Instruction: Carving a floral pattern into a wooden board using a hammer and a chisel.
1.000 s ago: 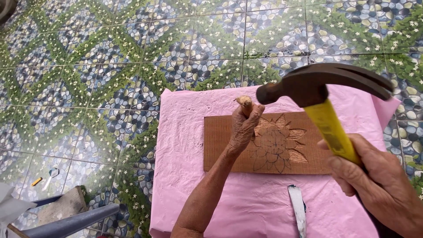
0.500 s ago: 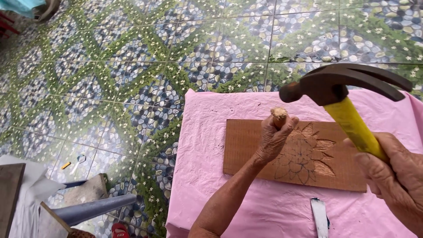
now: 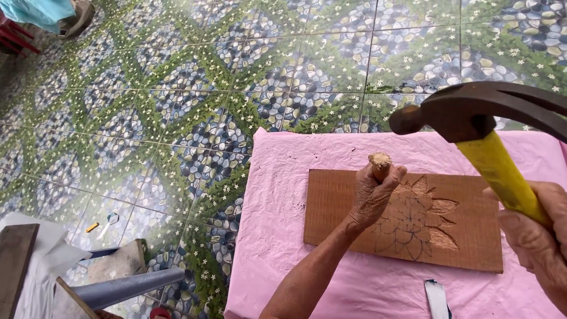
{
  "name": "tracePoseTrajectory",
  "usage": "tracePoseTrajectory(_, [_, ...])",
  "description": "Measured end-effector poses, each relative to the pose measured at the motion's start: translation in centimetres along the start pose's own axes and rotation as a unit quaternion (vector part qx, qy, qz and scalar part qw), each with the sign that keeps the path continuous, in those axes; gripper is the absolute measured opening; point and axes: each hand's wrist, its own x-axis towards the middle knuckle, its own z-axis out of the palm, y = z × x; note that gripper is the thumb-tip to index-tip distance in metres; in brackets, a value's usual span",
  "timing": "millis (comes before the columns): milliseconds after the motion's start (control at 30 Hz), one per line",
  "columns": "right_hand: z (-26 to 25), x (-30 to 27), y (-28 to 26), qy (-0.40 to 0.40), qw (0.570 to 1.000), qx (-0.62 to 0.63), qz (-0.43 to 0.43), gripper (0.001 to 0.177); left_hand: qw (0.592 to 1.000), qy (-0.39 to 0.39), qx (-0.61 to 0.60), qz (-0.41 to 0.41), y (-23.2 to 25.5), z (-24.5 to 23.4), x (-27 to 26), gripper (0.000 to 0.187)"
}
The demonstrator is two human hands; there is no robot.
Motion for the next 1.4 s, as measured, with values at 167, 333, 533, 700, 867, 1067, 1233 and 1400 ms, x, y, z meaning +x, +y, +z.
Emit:
tracePoseTrajectory(167, [0.0,-0.8,1.2,0.000,0.985,-0.171,-0.022,0.033,1.000,-0.004,0.012,0.006,-0.5,-0.2,-0.3,0.035])
tracePoseTrajectory(333, [0.7,-0.8,1.6,-0.010,0.965,-0.209,-0.159,0.045,0.998,-0.002,-0.049,0.026,-1.3,-0.3,-0.5,0.028])
tracePoseTrajectory(533, [0.4,-0.7,-1.8,0.015,0.949,-0.309,-0.056,0.048,1.000,0.016,0.004,0.021,-1.4,0.2,-1.0,0.039])
tracePoseTrajectory(700, [0.6,-0.7,-0.9,-0.008,0.954,-0.294,-0.062,0.038,1.000,-0.001,-0.005,0.022,-0.9,0.1,-1.3,0.037])
tracePoseTrajectory(867, [-0.2,-0.8,-1.2,0.001,0.969,-0.237,-0.067,0.039,0.999,-0.012,0.010,0.034,0.1,0.3,-1.6,0.046])
tracePoseTrajectory(1067, [0.1,-0.7,-1.3,0.005,0.945,-0.324,-0.047,0.046,0.999,0.009,0.029,0.040,-1.0,0.4,-1.4,0.045])
tracePoseTrajectory(1233, [0.4,-0.2,-0.6,-0.009,0.947,-0.319,-0.044,0.037,0.999,0.022,0.026,0.037,-1.5,0.5,-1.5,0.044])
tracePoseTrajectory(1400, [0.4,-0.6,0.9,-0.001,0.944,-0.321,-0.080,0.040,0.996,0.038,0.051,0.059,-1.6,0.8,-1.7,0.041])
